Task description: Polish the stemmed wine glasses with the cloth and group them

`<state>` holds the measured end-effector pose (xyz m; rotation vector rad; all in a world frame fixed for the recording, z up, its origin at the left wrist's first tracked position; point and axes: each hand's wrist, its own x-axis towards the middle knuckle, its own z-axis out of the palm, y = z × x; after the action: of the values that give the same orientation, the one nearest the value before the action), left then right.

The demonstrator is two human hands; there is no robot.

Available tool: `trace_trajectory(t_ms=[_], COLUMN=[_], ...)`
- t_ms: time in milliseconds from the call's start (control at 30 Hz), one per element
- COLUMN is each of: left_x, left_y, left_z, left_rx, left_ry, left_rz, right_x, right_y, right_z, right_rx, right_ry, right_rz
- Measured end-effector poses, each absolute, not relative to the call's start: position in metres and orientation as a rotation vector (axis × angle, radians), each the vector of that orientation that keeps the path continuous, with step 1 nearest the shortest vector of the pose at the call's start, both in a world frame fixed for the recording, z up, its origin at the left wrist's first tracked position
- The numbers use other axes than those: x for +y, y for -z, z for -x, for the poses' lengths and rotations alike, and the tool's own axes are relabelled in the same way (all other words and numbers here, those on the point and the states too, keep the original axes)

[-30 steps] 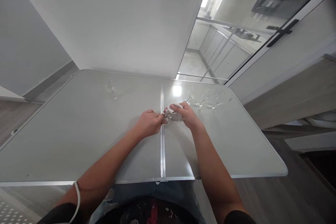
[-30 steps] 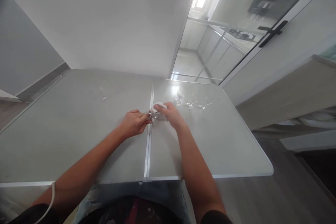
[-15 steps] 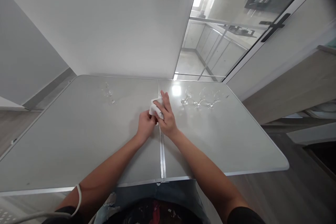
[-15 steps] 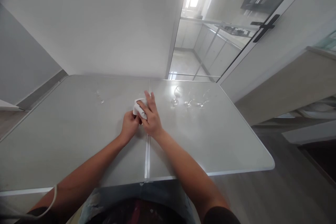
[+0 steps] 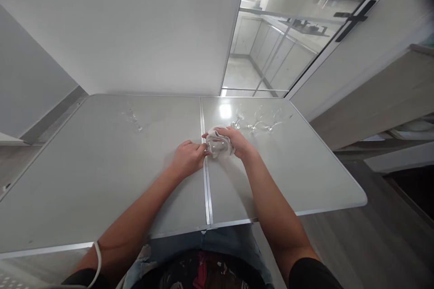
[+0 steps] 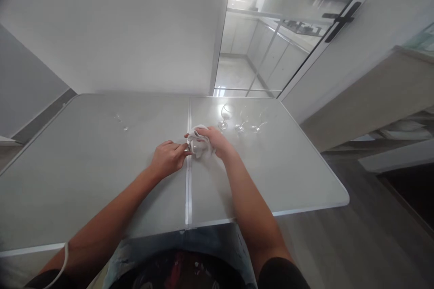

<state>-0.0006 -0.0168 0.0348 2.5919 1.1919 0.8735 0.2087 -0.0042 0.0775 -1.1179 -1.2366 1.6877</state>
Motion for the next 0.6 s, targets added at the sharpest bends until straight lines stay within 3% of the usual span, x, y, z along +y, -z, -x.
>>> trace_trajectory(t_ms=[100, 333, 500, 600], left_x=[-0.013, -0.023, -0.028, -0.025], left_y=[-0.033, -0.039, -0.037, -0.033], left_z=[0.007, -0.009, -0.021, -0.019], left_rx=[1.075, 1.024, 1.094, 1.154], left_ry=[-0.870, -1.033, -1.238, -1.289], left_rz=[-2.579, -1.948, -1.532, -1.452], right_x=[-0.003, -0.003, -0.009, -0.014], right_y=[-0.076, -0.060, -0.036, -0.025], right_z=[-0.216, -0.179, -0.139, -0.134], right_rx=[-1.149, -1.042, -0.917, -1.144], right_ry=[-1.837, -1.770, -1.364, -1.072], right_rz=[0.940, 0.725, 0.923, 1.110])
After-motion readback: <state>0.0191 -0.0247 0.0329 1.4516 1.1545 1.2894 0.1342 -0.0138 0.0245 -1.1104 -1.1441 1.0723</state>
